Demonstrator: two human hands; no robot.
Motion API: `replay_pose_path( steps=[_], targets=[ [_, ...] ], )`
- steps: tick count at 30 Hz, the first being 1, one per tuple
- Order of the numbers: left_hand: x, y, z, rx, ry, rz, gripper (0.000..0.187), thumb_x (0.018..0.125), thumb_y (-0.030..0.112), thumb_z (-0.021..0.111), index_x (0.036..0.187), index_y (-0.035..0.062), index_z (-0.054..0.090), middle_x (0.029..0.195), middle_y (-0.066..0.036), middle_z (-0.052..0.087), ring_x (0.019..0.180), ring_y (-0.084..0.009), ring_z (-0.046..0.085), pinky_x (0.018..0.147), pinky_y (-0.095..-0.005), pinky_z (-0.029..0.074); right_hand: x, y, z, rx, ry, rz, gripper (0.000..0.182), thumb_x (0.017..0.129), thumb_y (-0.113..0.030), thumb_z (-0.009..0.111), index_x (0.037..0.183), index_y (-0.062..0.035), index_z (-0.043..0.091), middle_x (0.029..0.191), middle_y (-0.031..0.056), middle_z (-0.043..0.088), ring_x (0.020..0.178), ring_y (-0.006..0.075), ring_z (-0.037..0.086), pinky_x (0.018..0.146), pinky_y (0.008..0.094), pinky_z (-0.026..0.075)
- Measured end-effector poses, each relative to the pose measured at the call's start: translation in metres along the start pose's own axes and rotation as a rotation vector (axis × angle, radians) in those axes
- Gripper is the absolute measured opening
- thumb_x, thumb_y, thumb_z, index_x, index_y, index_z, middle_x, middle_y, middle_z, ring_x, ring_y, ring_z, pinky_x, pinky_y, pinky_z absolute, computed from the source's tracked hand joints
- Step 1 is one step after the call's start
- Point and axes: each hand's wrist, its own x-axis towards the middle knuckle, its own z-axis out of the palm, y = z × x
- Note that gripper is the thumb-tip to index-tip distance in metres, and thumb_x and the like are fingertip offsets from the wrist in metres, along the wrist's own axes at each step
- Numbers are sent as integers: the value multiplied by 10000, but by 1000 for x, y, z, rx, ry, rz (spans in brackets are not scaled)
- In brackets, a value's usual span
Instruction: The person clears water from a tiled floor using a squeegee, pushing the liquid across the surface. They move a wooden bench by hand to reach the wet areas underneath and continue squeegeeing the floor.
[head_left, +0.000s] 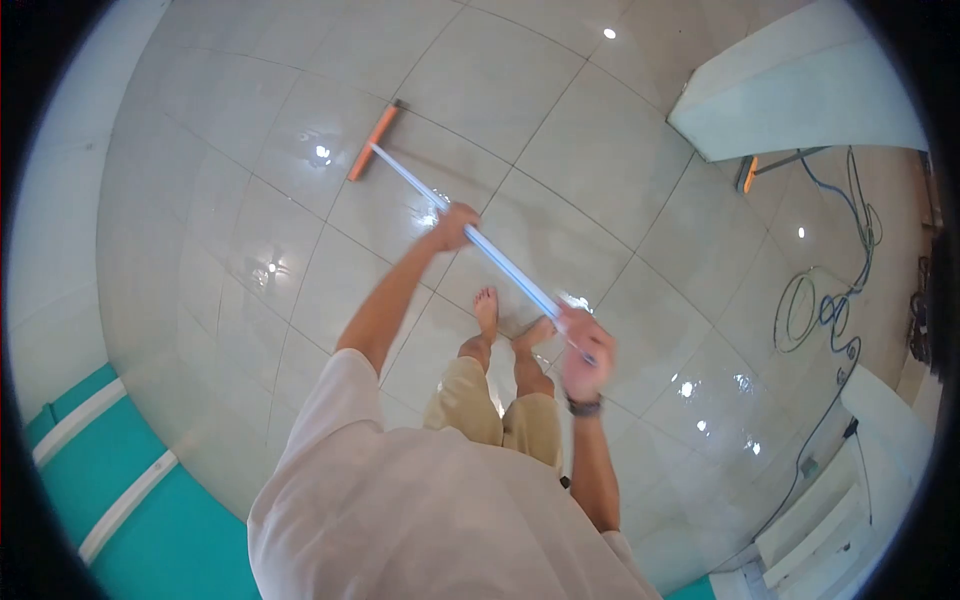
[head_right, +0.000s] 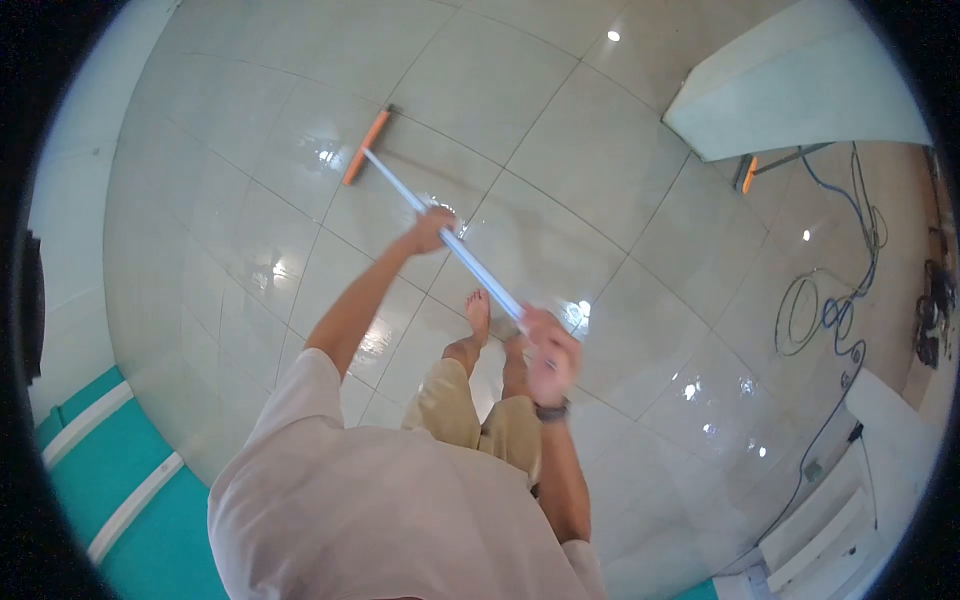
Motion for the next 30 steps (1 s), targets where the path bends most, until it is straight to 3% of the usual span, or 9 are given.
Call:
replay_pose_path(
  steps=[6,8,10,17,21,27,28,29,30],
  targets=[
    [51,226,149,-330,72,89,215,494,183,680,575,72,514,737,-100,496,813,-273,461,742,-372,356,-40,-178,-147,-113,276,-138,223,719,-164,382,572,-3,427,680,158,521,809,337,510,789,560,394],
    [49,332,154,-388,-115,-23,252,499,215,707,687,107,580,866,-83,494,1004,-304,398,796,-545,292,-62,-250,-171,-148,248,-80,223,681,-173,393,497,-60,336,567,72,386,615,228,417,798,441,379],
    [45,405,192,-505,-207,10,263,521,240,709,719,135,572,912,-55,490,1064,-320,345,723,-671,220,-94,-305,-178,-210,315,-118,253,715,-209,403,513,-91,306,550,36,285,575,181,348,798,394,364],
    [26,541,253,-713,-441,333,168,582,191,632,720,134,555,821,-74,492,908,-290,423,698,-617,257,-135,-363,-127,-346,669,-290,290,728,-202,437,492,-98,305,478,22,251,503,174,288,576,375,289],
    [14,550,211,-779,-166,594,126,590,138,602,695,118,537,735,-54,505,828,-244,471,684,-458,317,-131,-390,-93,-494,1004,-536,296,727,-236,439,497,-109,303,481,23,255,514,177,289,571,357,270],
    [37,436,56,-705,19,408,126,550,140,615,618,103,516,621,-62,512,664,-249,498,628,-383,355,-71,-400,-61,68,520,-418,316,729,-290,439,504,-100,323,492,27,264,520,182,294,580,355,273],
    [48,405,25,-664,106,355,129,525,144,622,573,111,507,583,-81,499,605,-259,497,596,-369,353,-30,-375,-39,-145,1011,-608,299,723,-272,438,504,-100,328,490,36,270,520,184,299,585,354,280],
    [65,366,8,-562,113,298,127,500,137,627,562,124,517,570,-66,506,593,-256,502,604,-358,350,-23,-373,-99,156,240,-175,276,763,-234,462,585,-111,290,560,11,242,606,147,320,772,329,321],
    [80,324,-17,-610,249,227,133,482,126,629,592,133,554,579,-53,526,601,-251,506,628,-360,355,33,-326,-46,53,799,-347,249,771,-233,456,619,-101,308,574,5,237,598,135,302,703,314,309]
  ],
)
